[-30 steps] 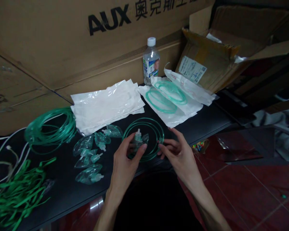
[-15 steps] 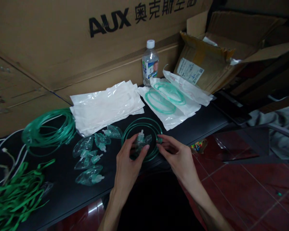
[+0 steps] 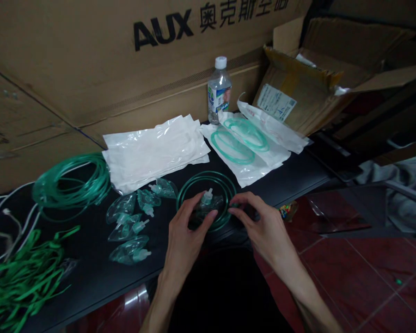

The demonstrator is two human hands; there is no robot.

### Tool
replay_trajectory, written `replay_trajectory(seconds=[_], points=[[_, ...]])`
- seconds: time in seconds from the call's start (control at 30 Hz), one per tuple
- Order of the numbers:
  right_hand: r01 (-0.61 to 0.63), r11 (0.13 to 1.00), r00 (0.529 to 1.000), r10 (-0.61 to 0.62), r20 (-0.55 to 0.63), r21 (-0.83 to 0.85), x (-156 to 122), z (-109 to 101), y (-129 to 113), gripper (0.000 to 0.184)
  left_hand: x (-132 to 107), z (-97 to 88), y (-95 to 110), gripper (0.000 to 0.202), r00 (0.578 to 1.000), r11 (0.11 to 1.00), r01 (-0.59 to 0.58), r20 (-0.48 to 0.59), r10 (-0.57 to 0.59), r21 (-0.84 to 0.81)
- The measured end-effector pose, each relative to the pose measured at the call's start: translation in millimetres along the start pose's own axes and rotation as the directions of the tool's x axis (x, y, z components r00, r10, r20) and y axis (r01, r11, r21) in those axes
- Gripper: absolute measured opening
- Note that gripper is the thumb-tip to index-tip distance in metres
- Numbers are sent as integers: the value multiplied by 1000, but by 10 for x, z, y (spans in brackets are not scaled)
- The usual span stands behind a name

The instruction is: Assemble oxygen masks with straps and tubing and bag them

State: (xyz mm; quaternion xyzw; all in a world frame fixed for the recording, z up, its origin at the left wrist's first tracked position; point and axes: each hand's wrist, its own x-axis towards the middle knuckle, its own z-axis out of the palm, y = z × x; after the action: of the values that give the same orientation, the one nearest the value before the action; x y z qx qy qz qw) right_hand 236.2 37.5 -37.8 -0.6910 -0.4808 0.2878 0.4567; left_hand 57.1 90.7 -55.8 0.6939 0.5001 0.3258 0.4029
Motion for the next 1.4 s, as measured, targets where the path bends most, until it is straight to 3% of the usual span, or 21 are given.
replay_trajectory(seconds=[0.23, 0.4, 0.53, 0.6, 0.73, 0.97, 1.1, 1.4], points=[[-119, 981, 992, 124, -26, 156, 24, 52, -24, 18, 16, -256, 36, 50, 997, 992, 49, 61, -42, -118], [-29, 982, 998, 40, -57, 184, 19, 127, -32, 13, 176, -541, 113, 37, 988, 1000, 5, 154, -1, -27], [31, 972, 999, -25, -28, 233, 16, 198, -47, 13, 326, -710, 176, 41, 965, 999, 4, 262, -14, 38], [54, 967, 999, -53, -11, 249, 17, 221, -54, 15, 379, -768, 218, 44, 963, 999, 21, 268, -32, 44], [94, 955, 995, -97, 0, 280, 24, 251, -71, 17, 437, -844, 316, 45, 974, 999, 17, 224, -26, 41], [146, 929, 987, -158, 10, 340, 30, 307, -82, 20, 471, -916, 374, 36, 965, 992, -16, 262, -17, 124], [192, 921, 976, -215, 32, 338, 14, 331, -85, 21, 500, -968, 394, 35, 935, 983, -50, 355, -17, 179], [196, 919, 976, -217, 22, 343, 14, 412, -113, 16, 560, -1027, 426, 31, 860, 927, -159, 509, -39, 341]])
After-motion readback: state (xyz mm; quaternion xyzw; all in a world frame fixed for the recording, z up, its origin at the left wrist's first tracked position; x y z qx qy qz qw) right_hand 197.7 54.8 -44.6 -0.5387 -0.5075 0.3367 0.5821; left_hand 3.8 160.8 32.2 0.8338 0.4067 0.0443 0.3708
